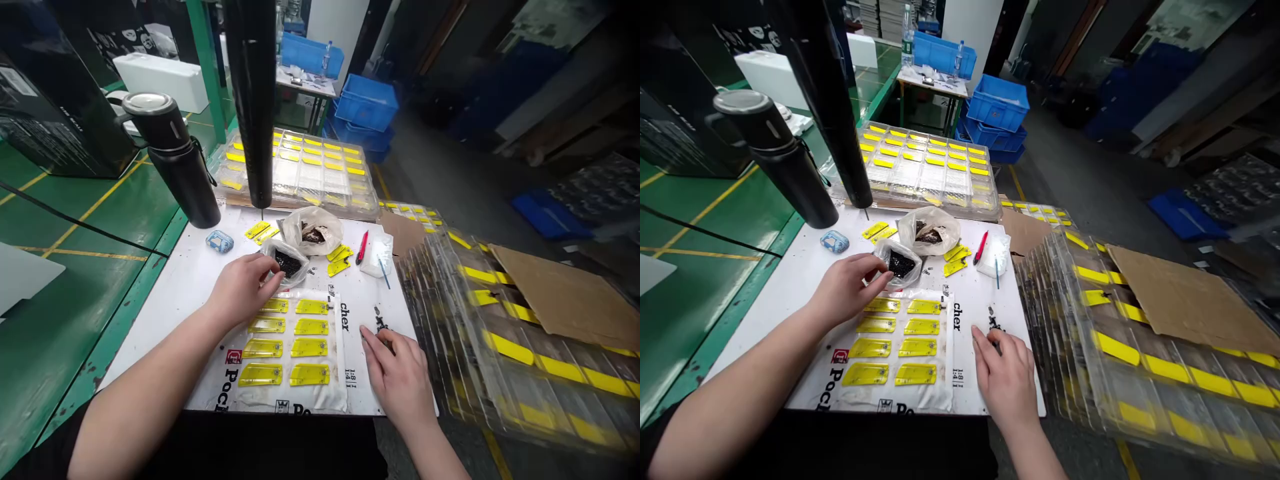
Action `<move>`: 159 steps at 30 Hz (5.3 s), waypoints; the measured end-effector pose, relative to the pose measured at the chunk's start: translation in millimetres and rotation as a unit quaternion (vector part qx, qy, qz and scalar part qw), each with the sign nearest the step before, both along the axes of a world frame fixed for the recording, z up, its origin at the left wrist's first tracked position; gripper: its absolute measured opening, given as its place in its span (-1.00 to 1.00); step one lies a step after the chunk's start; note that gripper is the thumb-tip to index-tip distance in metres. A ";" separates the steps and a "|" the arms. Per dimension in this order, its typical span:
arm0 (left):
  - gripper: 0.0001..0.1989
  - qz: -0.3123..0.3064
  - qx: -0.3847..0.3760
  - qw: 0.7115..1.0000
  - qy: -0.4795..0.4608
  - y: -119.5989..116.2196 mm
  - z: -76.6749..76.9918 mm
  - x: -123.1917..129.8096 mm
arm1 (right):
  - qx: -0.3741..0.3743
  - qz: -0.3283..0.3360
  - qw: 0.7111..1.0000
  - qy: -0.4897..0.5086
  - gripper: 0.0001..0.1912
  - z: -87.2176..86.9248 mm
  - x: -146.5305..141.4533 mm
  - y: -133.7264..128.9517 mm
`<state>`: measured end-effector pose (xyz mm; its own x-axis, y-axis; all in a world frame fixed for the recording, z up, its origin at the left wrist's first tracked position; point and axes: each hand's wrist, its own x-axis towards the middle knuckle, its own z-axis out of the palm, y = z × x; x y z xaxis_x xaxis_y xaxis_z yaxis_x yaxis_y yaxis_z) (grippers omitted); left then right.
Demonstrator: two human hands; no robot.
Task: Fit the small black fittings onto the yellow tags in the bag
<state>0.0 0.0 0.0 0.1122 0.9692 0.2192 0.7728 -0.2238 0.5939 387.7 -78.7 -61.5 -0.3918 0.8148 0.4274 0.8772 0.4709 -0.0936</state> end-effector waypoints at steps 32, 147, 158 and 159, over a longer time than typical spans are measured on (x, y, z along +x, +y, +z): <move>-0.76 -0.091 0.044 0.993 0.063 -25.2 17.2 38.9 | -0.011 0.039 0.986 0.159 -0.90 0.6 5.1 -12.6; -0.60 -0.261 0.040 0.962 0.063 -16.9 -8.7 43.5 | -0.313 -0.136 0.901 0.267 -0.67 62.3 -30.2 16.6; -0.69 -0.327 0.033 0.941 0.076 -16.3 -4.8 40.1 | -0.319 -0.055 0.915 0.239 -0.77 60.4 -47.5 8.3; -0.69 -0.332 0.031 0.939 0.079 -16.2 -4.6 40.0 | -0.330 -0.061 0.909 0.245 -0.76 59.2 -48.8 7.1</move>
<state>40.0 -16.2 -4.6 0.7237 0.6600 0.2016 0.5284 -0.7179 0.4533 338.9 -71.6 -2.3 -0.1758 0.9818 -0.0723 0.6957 0.0719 -0.7147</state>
